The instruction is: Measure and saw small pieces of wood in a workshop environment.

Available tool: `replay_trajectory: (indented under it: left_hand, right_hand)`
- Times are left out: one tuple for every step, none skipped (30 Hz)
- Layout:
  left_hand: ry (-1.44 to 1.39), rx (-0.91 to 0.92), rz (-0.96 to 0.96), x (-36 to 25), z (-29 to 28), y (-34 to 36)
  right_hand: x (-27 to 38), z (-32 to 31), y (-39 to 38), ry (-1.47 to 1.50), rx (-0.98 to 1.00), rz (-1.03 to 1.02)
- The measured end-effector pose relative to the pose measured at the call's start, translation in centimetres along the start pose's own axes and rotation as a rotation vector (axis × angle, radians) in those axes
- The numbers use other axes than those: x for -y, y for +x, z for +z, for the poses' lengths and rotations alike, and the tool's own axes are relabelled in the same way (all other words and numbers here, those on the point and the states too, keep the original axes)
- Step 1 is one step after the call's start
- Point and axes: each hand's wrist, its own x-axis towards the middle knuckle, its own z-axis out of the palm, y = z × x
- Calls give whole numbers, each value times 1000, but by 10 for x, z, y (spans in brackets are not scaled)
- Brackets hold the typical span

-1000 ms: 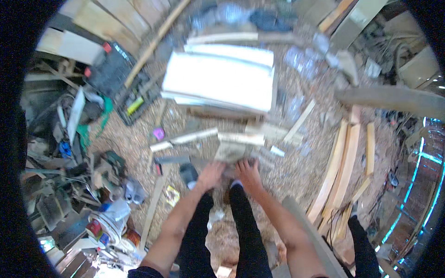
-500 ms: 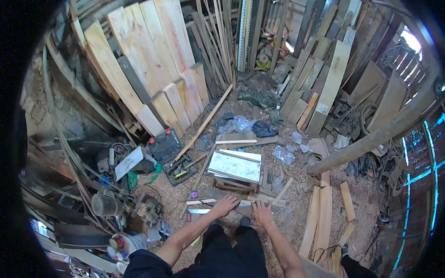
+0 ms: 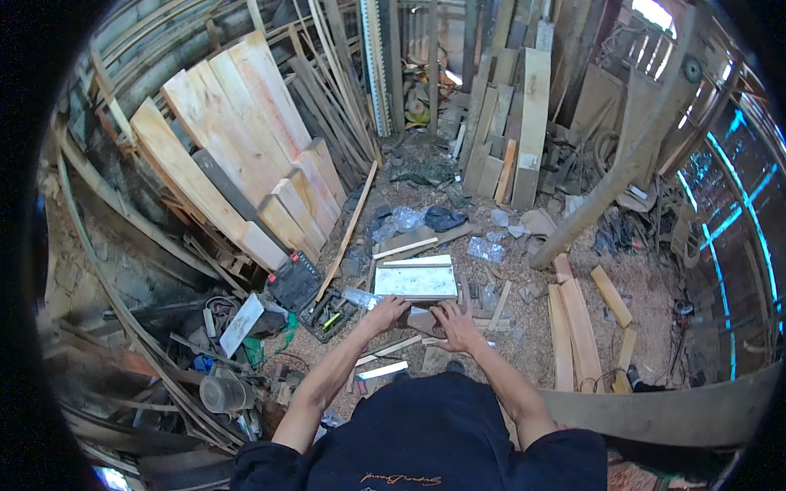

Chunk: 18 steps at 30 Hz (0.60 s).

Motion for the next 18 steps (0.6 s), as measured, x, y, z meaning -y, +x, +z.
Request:
replay_trajectory:
  left_hand:
    - [1,-43,58,11,5,-7]
    - [-24,-23,69,9,-2,0]
    - [2,-12,87,0,-4,3]
    - [32,-5,93,-3,-4,3]
    - [26,6,106,-2,-4,1]
    - [-15,-5,99,-2,-3,-1]
    - [-58,-19,88,-3,0,-2]
    - [-69,-12,97,-5,4,-3]
    - [-94,46,75,-9,10,-4]
    - [-116,101,50,-10,15,-5]
    - [-116,62,76,-13,21,-4]
    - [-124,69,79,-17,28,-2]
    - [-96,123,91,-18,35,-1]
    - [-69,177,125,-26,37,9]
    - [-84,244,108,-34,39,18]
    - [-90,252,103,-34,44,23]
    - [-83,271,130,-34,50,28]
    - [-78,290,157,-33,57,33]
  right_hand:
    - [6,1,3,-16,5,-28]
    - [5,6,-1,-10,8,3]
    - [6,11,-5,-23,22,35]
    - [9,11,-3,-36,34,54]
    - [12,7,-7,-27,-32,39]
    - [14,10,-9,-19,-25,55]
    - [13,11,-12,-44,-103,7]
    - [12,14,-17,-69,-179,-42]
    - [16,19,-25,-90,-206,19]
    - [16,21,-27,-88,-198,25]
    - [15,22,-29,-105,-92,55]
    - [13,24,-32,-121,14,83]
    - [14,28,-36,-164,-89,12]
    - [8,38,-45,-162,-81,28]
    - [3,49,-52,-109,-58,5]
    - [0,52,-54,-52,-39,-36]
    - [-5,56,-57,53,5,-55]
    - [-9,61,-58,64,13,-57]
